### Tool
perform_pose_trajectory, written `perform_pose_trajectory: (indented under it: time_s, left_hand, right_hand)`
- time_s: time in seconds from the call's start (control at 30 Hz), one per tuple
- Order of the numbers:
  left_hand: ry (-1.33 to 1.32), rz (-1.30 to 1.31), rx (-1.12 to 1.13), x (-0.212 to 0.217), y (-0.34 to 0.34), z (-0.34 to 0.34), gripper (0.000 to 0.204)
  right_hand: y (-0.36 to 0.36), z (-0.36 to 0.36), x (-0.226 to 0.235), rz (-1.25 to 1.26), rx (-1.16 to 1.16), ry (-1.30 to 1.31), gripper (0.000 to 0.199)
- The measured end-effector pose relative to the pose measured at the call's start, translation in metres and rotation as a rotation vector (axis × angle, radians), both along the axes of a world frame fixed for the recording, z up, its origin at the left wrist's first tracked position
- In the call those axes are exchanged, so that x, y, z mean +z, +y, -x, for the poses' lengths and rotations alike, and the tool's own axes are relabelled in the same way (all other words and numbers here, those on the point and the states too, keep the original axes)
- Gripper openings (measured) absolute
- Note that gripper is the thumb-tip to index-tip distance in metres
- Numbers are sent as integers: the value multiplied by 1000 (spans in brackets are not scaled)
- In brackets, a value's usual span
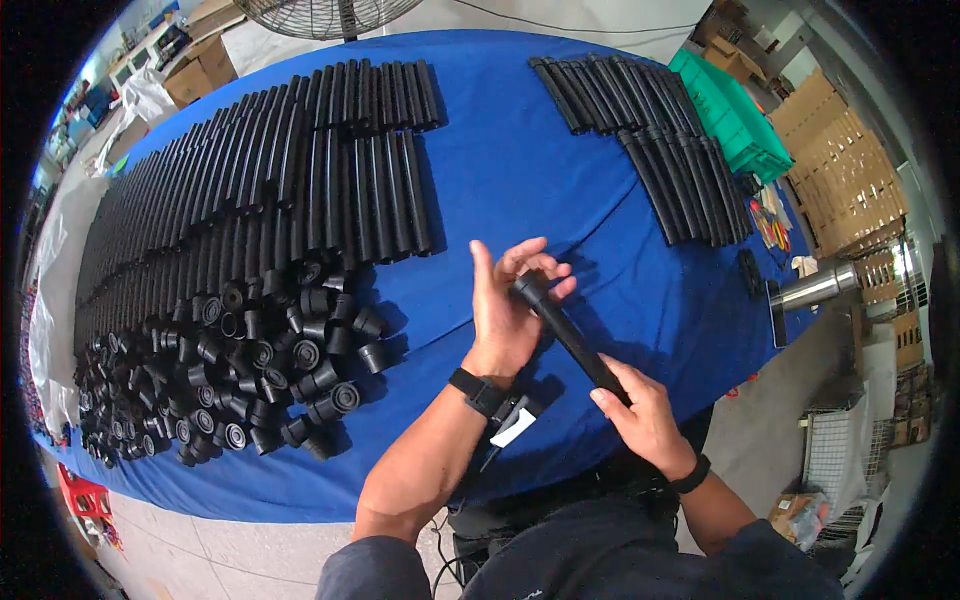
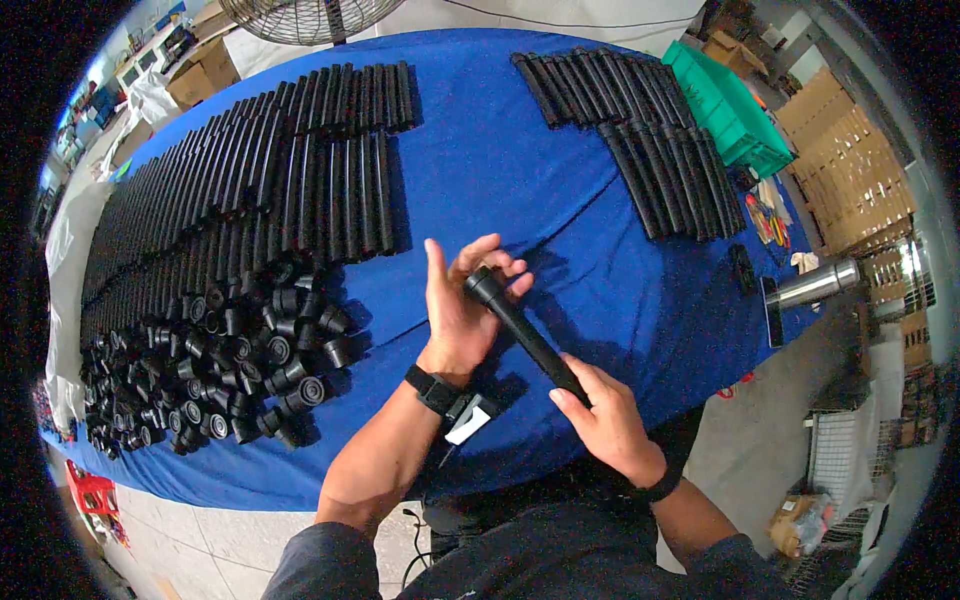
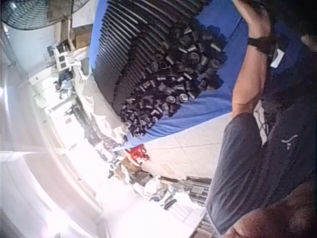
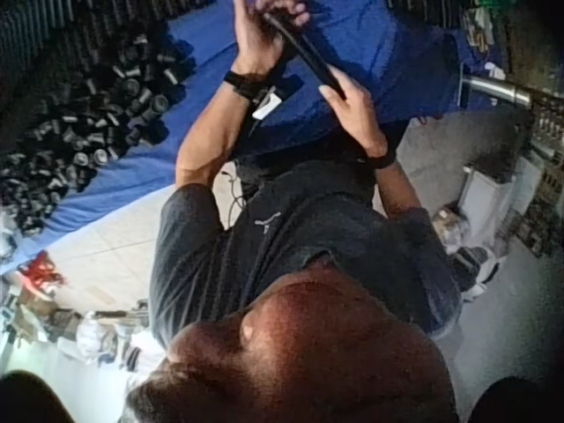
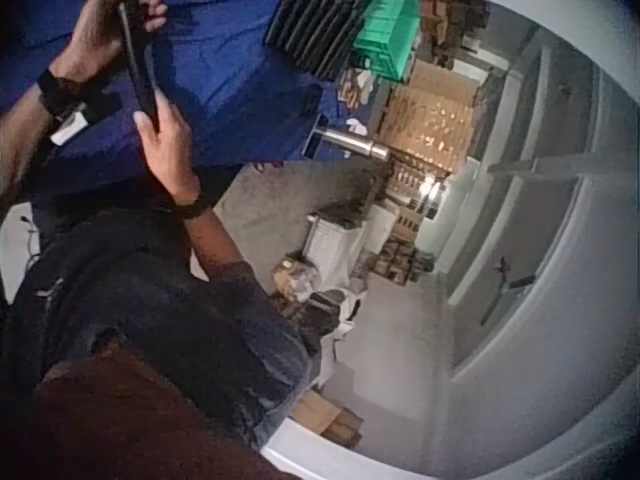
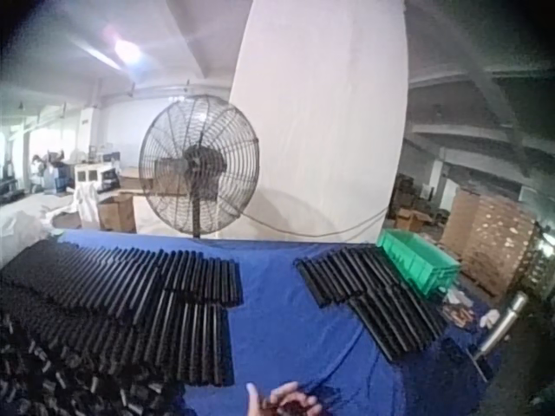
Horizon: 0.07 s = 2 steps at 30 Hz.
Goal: The person repeatedly picks up a black cylindrical pipe and a small black cap from a table covered with a blue cloth. They insert the cap into the open end of the pipe and place the assembled unit onto a growing stack of similar items. The process is repeated continuously throughout the clip.
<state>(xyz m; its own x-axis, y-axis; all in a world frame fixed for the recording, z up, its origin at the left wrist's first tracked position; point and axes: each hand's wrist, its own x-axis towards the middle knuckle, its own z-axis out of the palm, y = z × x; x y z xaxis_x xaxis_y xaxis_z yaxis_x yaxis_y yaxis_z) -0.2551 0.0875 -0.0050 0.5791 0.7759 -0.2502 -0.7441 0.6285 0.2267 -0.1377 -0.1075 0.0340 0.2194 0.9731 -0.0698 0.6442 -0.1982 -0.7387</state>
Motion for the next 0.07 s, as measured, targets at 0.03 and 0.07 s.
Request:
perform_pose_trajectory:
  time_s: [0.03, 0.07]
  left_hand:
    - [-60, -46, -34, -15, 4, 2, 68]
    - [-120, -92, -68, -31, 8, 4, 68]
  right_hand:
    - [-2, -5, -2, -41, 31, -33, 46]
    - [-2, -4, -2, -41, 34, -30, 46]
